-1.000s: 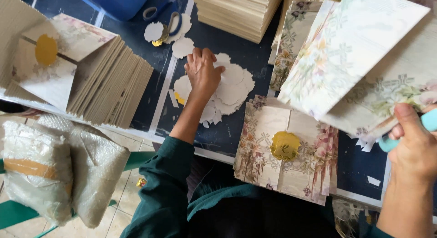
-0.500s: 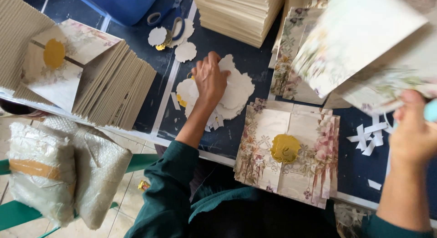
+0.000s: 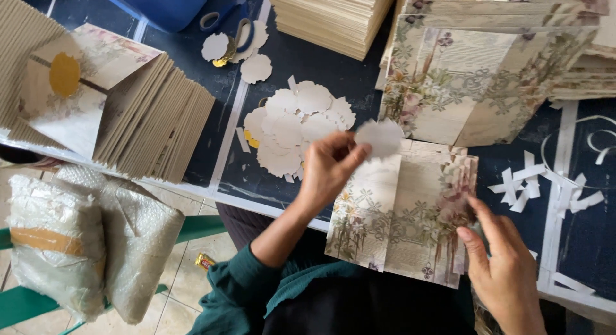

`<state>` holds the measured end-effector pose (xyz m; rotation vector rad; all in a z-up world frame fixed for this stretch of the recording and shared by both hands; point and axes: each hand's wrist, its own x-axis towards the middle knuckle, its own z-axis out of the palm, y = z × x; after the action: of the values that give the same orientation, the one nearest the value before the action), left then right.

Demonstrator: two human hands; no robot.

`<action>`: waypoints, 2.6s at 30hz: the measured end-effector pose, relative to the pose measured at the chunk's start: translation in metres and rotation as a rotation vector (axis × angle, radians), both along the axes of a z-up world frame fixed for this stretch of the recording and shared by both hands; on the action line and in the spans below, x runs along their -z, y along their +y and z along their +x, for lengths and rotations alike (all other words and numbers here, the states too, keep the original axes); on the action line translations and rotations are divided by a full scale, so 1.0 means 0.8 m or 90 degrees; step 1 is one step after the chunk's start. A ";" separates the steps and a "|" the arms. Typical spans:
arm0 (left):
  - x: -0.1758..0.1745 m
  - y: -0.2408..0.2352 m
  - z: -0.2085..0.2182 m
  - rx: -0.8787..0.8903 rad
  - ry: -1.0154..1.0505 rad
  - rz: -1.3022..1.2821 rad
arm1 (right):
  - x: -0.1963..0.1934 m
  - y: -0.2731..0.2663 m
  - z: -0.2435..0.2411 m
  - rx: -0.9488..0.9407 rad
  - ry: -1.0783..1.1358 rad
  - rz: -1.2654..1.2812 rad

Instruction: Applying decorative gold-colored seals to the center of floral-patterned paper bags and stacking them.

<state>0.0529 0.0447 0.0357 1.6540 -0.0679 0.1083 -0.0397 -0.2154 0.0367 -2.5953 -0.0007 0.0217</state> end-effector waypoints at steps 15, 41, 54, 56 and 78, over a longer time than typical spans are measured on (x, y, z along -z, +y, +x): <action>-0.028 -0.069 -0.078 0.088 -0.013 0.041 | -0.005 0.024 0.031 -0.081 -0.220 0.126; 0.035 -0.034 -0.081 -0.009 -0.067 0.378 | 0.009 0.072 0.042 -0.020 0.019 0.290; 0.062 -0.035 -0.079 0.009 -0.132 0.343 | 0.029 0.066 0.047 0.005 0.033 0.264; 0.063 -0.035 -0.079 0.012 -0.128 0.348 | 0.033 0.064 0.047 0.003 0.037 0.260; 0.053 0.046 0.040 -0.156 -0.209 0.526 | 0.127 -0.119 0.240 0.109 -0.457 0.091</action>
<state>0.0849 0.0811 -0.0069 2.4509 -0.1763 0.6032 0.1523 -0.3109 -0.0650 -2.3137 -0.0388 -0.9269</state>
